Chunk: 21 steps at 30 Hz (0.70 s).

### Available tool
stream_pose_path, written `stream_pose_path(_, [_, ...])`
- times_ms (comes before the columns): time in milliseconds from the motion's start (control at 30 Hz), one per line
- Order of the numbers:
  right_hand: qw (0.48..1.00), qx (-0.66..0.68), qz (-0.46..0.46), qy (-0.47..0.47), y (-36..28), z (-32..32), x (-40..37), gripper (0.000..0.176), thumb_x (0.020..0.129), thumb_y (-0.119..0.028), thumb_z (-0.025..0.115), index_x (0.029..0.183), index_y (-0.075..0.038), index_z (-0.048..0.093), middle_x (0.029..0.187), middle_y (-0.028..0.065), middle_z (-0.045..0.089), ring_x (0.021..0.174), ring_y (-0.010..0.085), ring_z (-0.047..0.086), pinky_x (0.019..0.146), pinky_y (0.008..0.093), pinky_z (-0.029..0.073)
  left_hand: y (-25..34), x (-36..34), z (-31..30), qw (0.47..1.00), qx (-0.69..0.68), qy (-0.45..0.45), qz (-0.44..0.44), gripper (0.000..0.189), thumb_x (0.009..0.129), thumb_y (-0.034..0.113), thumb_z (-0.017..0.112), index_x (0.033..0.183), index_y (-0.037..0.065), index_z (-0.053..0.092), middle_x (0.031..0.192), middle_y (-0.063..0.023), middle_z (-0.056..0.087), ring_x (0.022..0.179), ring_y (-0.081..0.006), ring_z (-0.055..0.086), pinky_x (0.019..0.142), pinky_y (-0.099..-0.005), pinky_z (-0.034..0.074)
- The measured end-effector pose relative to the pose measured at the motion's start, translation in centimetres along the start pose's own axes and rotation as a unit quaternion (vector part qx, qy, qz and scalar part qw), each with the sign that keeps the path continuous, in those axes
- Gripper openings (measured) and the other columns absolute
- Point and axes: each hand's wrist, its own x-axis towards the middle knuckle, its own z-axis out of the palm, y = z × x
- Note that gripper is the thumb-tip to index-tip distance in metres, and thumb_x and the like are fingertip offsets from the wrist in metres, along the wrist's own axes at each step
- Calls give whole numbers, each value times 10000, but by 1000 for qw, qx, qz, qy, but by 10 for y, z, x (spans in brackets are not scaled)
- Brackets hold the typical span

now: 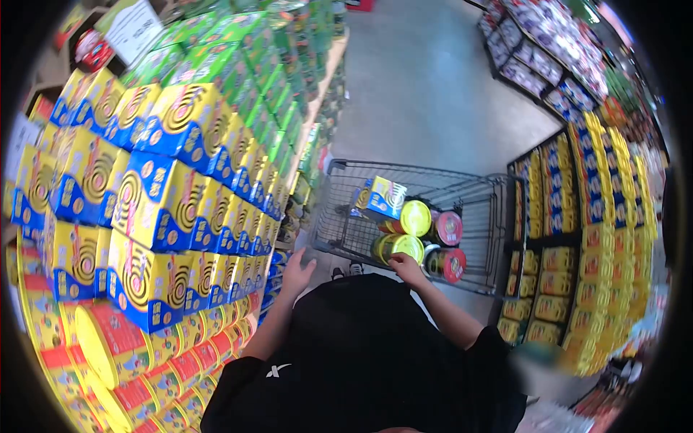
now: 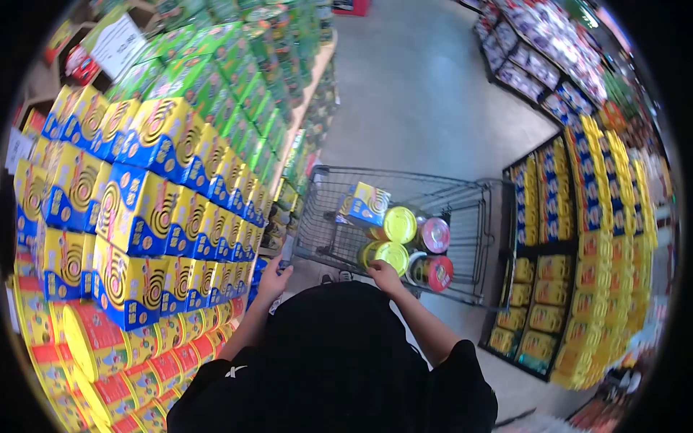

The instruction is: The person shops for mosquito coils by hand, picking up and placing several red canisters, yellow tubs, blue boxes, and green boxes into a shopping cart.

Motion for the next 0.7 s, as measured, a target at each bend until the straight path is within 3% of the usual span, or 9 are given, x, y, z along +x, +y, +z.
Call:
stream_pose_path(67, [996, -68, 41, 49, 27, -11, -32, 460, 889, -330, 685, 1220, -11, 667, 1079, 138, 730, 914, 219, 707, 818, 355, 552, -24, 22, 23, 991, 109, -45, 64, 680, 906, 371, 683, 1444, 4, 486, 1460, -267, 490, 1365, -392, 472, 1144, -402, 373])
stream_pose_path(100, [994, -74, 43, 70, 43, -11, -45, 455, 886, -323, 680, 1216, -9, 668, 1101, 159, 726, 952, 245, 709, 849, 372, 551, -21, 29, 26, 982, 147, -113, 29, 739, 906, 414, 664, 1511, 68, 418, 1576, -244, 357, 1457, -406, 346, 1188, -459, 313])
stream_pose_path(200, [985, -110, 68, 115, 91, -6, -78, 441, 866, -301, 678, 1196, -9, 679, 1132, 194, 715, 994, 311, 704, 923, 417, 542, -16, 42, 43, 937, 304, -163, 50, 803, 904, 449, 655, 1571, 147, 326, 1632, -208, 257, 1487, -401, 287, 1185, -524, 294])
stream_pose_path(233, [979, -143, 82, 116, 100, -6, -89, 501, 838, -271, 693, 1258, -4, 637, 1240, 224, 653, 1096, 350, 654, 995, 431, 507, -16, 47, 46, 933, 303, -188, 43, 824, 907, 457, 648, 1595, 207, 268, 1665, -188, 165, 1515, -405, 213, 1190, -578, 253])
stream_pose_path(367, [940, -166, 125, 271, 130, 9, -116, 668, 806, -216, 729, 1392, 5, 497, 1378, 314, 484, 1284, 453, 485, 1091, 484, 424, -8, 52, 56, 901, 365, -233, 34, 853, 897, 475, 652, 1600, 208, 251, 1675, -186, 117, 1530, -421, 140, 1204, -580, 209])
stream_pose_path(467, [914, -165, 156, 337, 141, 4, -119, 728, 815, -245, 729, 1448, -37, 434, 1440, 323, 419, 1313, 484, 450, 1083, 509, 429, -15, 57, 59, 885, 385, -259, 43, 883, 885, 487, 660, 1607, 216, 230, 1682, -194, 61, 1539, -429, 80, 1208, -587, 180])
stream_pose_path(500, [895, -163, 101, 403, 176, 3, -108, 767, 834, -270, 750, 1455, 16, 404, 1343, 315, 512, 1247, 460, 514, 1102, 490, 412, -15, 56, 58, 883, 387, -261, 50, 870, 894, 475, 657, 1606, 210, 233, 1681, -200, 44, 1538, -433, 79, 1209, -590, 173])
stream_pose_path(600, [860, 85, 249, 437, 215, -29, -81, 725, 887, -351, 729, 1413, 39, 419, 1312, 287, 546, 1177, 414, 581, 1014, 480, 491, -13, 51, 54, 878, 405, -249, 61, 869, 902, 457, 658, 1609, 205, 220, 1674, -228, -3, 1538, -443, 65, 1209, -599, 157])
stream_pose_path(700, [751, 498, 226, 370, 175, -64, -84, 639, 930, -415, 686, 1330, 30, 464, 1219, 256, 603, 1045, 353, 654, 853, 450, 570, -18, 47, 54, 877, 405, -251, 55, 887, 902, 453, 660, 1614, 208, 193, 1666, -254, -38, 1537, -452, 51, 1206, -605, 155])
